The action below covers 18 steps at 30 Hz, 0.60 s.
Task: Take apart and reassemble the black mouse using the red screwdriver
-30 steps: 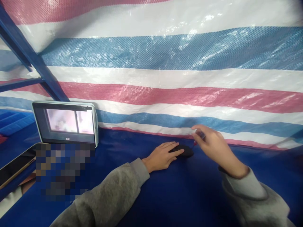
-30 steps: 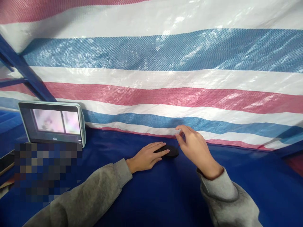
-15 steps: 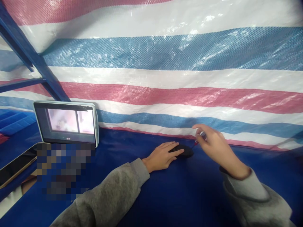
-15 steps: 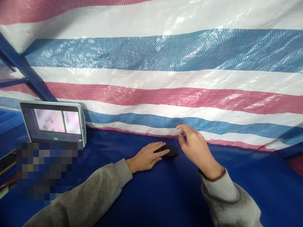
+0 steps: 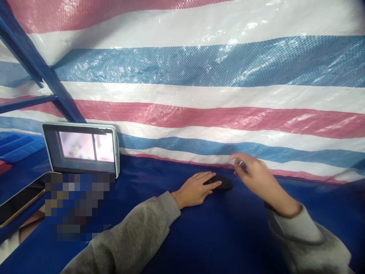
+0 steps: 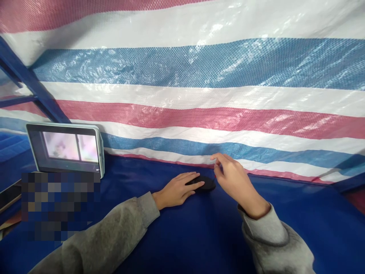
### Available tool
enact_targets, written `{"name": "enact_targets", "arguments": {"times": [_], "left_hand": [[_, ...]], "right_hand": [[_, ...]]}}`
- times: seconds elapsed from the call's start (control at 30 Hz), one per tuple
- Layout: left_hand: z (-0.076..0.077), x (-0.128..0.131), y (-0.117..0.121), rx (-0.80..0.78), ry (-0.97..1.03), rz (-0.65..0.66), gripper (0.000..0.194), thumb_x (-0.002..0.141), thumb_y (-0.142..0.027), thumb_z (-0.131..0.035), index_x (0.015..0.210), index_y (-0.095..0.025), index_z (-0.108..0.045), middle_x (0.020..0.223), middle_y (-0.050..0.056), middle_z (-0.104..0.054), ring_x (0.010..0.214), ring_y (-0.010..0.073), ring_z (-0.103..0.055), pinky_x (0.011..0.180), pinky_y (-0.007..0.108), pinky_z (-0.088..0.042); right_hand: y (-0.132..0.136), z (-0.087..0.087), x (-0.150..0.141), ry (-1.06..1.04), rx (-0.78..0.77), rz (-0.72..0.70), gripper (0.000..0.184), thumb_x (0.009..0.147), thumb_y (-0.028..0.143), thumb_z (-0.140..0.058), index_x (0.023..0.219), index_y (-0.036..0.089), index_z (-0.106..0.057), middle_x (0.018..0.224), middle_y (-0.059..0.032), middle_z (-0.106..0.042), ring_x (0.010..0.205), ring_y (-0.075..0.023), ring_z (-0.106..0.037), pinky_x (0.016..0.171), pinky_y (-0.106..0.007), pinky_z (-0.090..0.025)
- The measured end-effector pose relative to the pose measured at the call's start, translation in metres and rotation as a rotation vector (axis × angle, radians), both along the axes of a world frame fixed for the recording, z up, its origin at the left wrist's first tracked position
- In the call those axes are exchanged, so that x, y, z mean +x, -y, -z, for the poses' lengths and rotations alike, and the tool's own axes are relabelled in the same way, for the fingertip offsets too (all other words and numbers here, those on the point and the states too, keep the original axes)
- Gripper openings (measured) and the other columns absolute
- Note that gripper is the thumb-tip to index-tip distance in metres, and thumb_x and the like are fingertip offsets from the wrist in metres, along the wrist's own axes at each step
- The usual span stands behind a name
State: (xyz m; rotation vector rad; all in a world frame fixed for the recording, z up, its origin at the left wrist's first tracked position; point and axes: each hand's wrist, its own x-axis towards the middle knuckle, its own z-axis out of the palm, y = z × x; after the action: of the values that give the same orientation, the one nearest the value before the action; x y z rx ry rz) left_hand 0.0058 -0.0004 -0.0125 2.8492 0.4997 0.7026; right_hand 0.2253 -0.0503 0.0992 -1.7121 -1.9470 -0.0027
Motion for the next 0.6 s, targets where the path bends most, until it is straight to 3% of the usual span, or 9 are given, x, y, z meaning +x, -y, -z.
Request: {"name": "enact_targets", "arguments": {"times": [0.2,0.37,0.5,0.6], "left_hand": [[-0.0015,-0.0001,0.0005,0.004,-0.001,-0.001,0.045,0.101,-0.027,-0.046,0.145,-0.027,-0.041,0.151,0.008,-0.041,0.141,0.023,-0.037,0.115,0.042,-0.035],[-0.0015,-0.0003,0.0005,0.003,0.0,-0.001,0.045,0.1,-0.027,-0.048,0.145,-0.027,-0.042,0.151,0.009,-0.041,0.141,0.0232,-0.037,0.115,0.041,-0.035],[-0.0014,0.0003,0.0005,0.008,-0.005,0.003,0.046,0.1,-0.026,-0.048,0.145,-0.027,-0.04,0.152,0.008,-0.04,0.141,0.0236,-0.037,0.115,0.043,-0.036],[-0.0011,0.0012,0.0007,0.021,-0.014,0.003,0.047,0.1,-0.026,-0.05,0.146,-0.027,-0.039,0.152,0.009,-0.039,0.142,0.0236,-0.036,0.116,0.042,-0.035]], "right_hand": [[0.0007,-0.0006,-0.001,0.025,0.003,0.011,0.023,0.092,0.029,-0.04,0.096,0.022,-0.062,0.079,-0.003,-0.069,0.068,-0.0188,-0.065,0.066,-0.031,-0.047],[0.0029,-0.0014,-0.0037,0.113,0.046,0.05,0.027,0.084,0.019,-0.044,0.103,0.022,-0.063,0.092,-0.0049,-0.069,0.07,-0.0188,-0.065,0.069,-0.032,-0.048],[0.0036,-0.0015,-0.0066,0.13,0.076,0.083,0.026,0.091,0.023,-0.039,0.098,0.022,-0.064,0.087,-0.0056,-0.07,0.074,-0.0209,-0.066,0.068,-0.033,-0.047],[0.0041,-0.0015,-0.0089,0.148,0.07,0.073,0.027,0.087,0.019,-0.042,0.101,0.021,-0.065,0.093,-0.0056,-0.07,0.073,-0.0205,-0.065,0.067,-0.033,-0.047]]}}
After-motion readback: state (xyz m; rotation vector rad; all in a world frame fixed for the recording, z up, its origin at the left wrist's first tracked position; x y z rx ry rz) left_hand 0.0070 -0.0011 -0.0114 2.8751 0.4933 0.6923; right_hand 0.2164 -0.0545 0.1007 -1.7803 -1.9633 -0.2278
